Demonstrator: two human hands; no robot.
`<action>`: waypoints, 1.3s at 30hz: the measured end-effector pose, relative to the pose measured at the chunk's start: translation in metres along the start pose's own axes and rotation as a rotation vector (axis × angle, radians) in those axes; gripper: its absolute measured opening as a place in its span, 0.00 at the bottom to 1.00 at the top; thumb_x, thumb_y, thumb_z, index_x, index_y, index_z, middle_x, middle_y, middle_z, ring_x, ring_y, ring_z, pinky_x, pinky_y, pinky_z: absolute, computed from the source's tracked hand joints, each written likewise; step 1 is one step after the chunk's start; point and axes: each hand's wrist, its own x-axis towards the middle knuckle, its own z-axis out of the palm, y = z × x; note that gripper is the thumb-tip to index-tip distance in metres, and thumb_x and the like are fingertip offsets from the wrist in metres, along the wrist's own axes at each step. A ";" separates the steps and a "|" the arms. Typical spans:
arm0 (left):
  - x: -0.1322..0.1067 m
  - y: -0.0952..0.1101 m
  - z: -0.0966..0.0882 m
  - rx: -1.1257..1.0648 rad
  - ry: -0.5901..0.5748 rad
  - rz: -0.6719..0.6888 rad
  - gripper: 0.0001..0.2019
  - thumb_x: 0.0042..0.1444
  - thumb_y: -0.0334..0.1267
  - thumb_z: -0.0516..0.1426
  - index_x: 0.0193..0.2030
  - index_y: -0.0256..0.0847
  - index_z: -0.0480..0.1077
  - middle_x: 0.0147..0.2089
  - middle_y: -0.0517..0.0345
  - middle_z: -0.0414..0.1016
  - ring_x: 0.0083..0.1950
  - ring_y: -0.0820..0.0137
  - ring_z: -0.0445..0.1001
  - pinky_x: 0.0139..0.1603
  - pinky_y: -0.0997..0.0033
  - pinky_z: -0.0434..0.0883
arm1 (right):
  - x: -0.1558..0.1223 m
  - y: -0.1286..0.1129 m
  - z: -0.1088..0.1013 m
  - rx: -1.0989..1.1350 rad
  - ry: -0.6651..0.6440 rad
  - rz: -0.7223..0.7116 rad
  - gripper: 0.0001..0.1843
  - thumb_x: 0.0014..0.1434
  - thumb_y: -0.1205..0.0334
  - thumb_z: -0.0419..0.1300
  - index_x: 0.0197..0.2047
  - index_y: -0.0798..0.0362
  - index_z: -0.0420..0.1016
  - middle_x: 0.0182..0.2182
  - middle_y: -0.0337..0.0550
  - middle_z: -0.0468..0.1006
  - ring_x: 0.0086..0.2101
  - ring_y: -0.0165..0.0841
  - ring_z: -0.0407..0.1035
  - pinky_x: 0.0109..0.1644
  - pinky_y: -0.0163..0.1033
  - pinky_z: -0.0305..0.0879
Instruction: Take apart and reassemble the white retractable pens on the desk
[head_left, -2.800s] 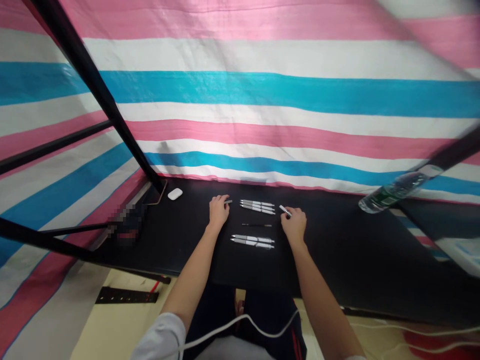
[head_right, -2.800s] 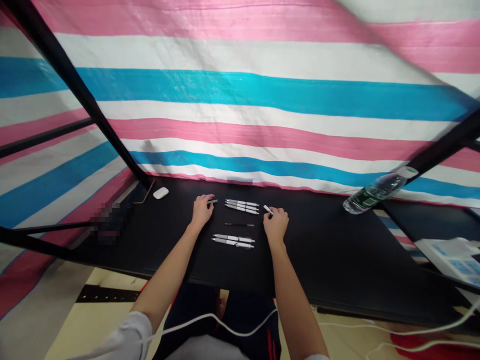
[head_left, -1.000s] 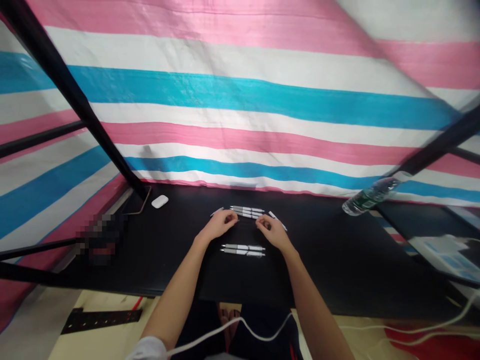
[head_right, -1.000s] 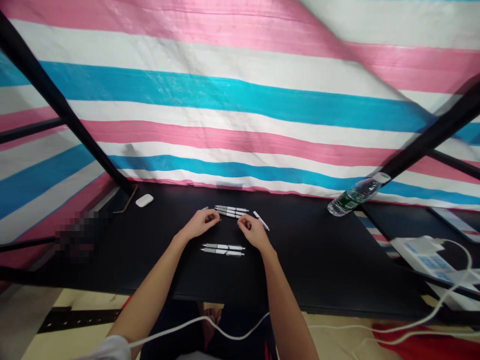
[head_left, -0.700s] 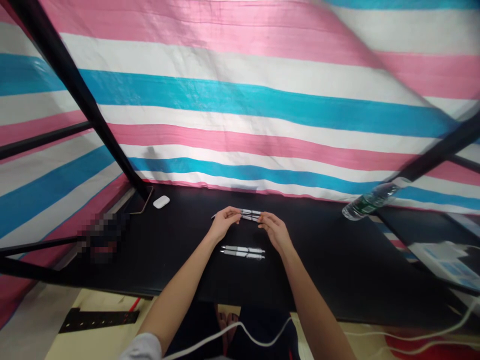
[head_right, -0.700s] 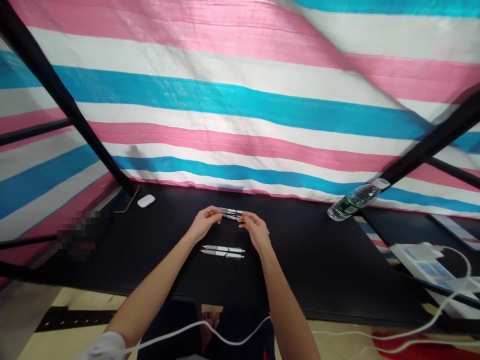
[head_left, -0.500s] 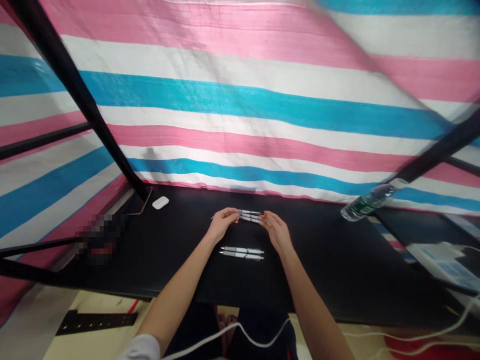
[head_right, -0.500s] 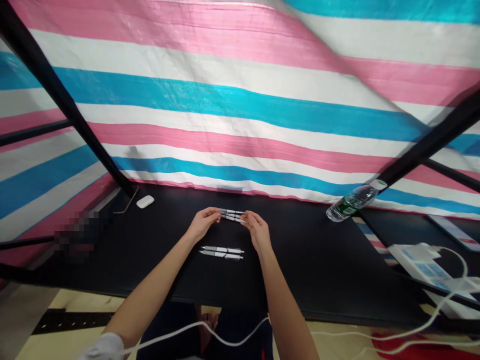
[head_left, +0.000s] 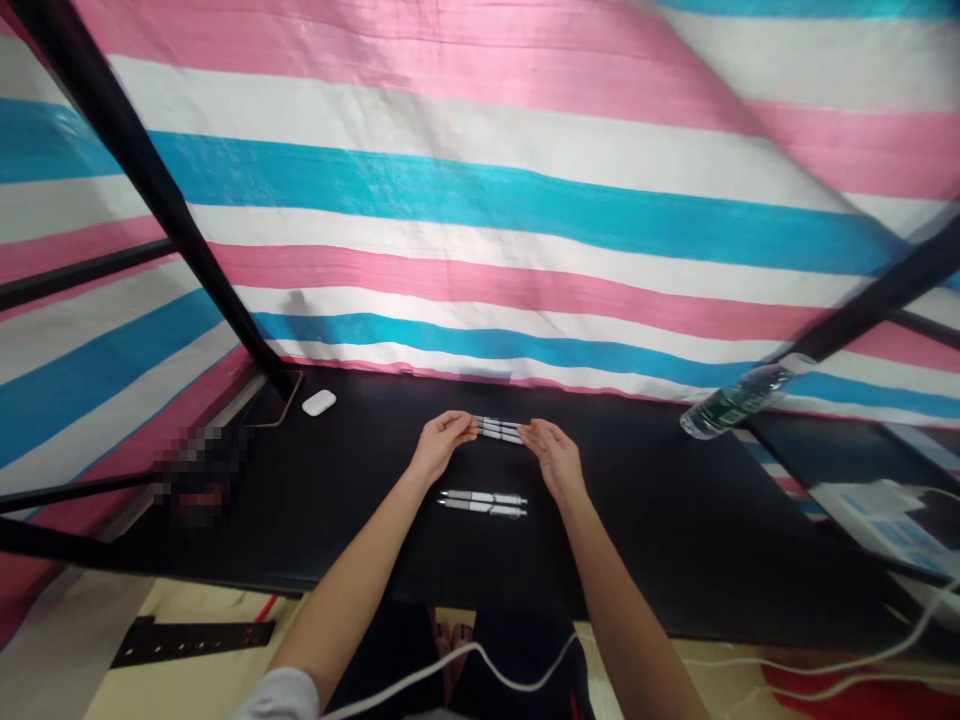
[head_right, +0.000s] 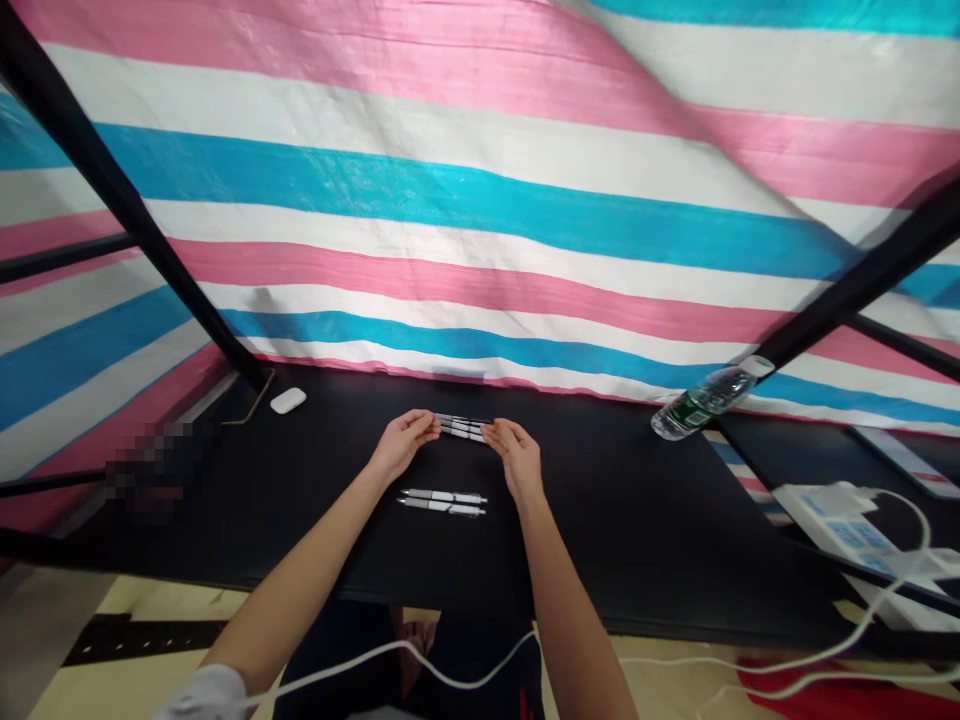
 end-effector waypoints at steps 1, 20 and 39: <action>-0.001 0.000 0.001 -0.003 -0.005 -0.004 0.16 0.44 0.45 0.67 0.34 0.34 0.74 0.33 0.53 0.78 0.35 0.71 0.76 0.43 0.67 0.73 | 0.000 0.000 0.000 -0.006 -0.010 0.007 0.18 0.40 0.52 0.73 0.32 0.54 0.78 0.29 0.45 0.82 0.36 0.41 0.78 0.48 0.48 0.74; -0.007 -0.002 0.006 0.113 -0.057 0.027 0.17 0.45 0.47 0.66 0.34 0.34 0.73 0.33 0.50 0.79 0.39 0.64 0.79 0.47 0.61 0.74 | -0.005 0.003 0.004 -0.117 -0.088 0.018 0.17 0.44 0.53 0.71 0.33 0.55 0.78 0.29 0.45 0.82 0.36 0.40 0.78 0.47 0.47 0.74; 0.009 0.021 -0.064 1.431 0.263 0.391 0.04 0.47 0.36 0.63 0.32 0.42 0.74 0.39 0.49 0.74 0.47 0.55 0.69 0.47 0.58 0.66 | 0.009 0.000 -0.013 0.114 0.058 0.044 0.19 0.39 0.54 0.74 0.33 0.52 0.78 0.33 0.44 0.82 0.39 0.37 0.77 0.48 0.41 0.74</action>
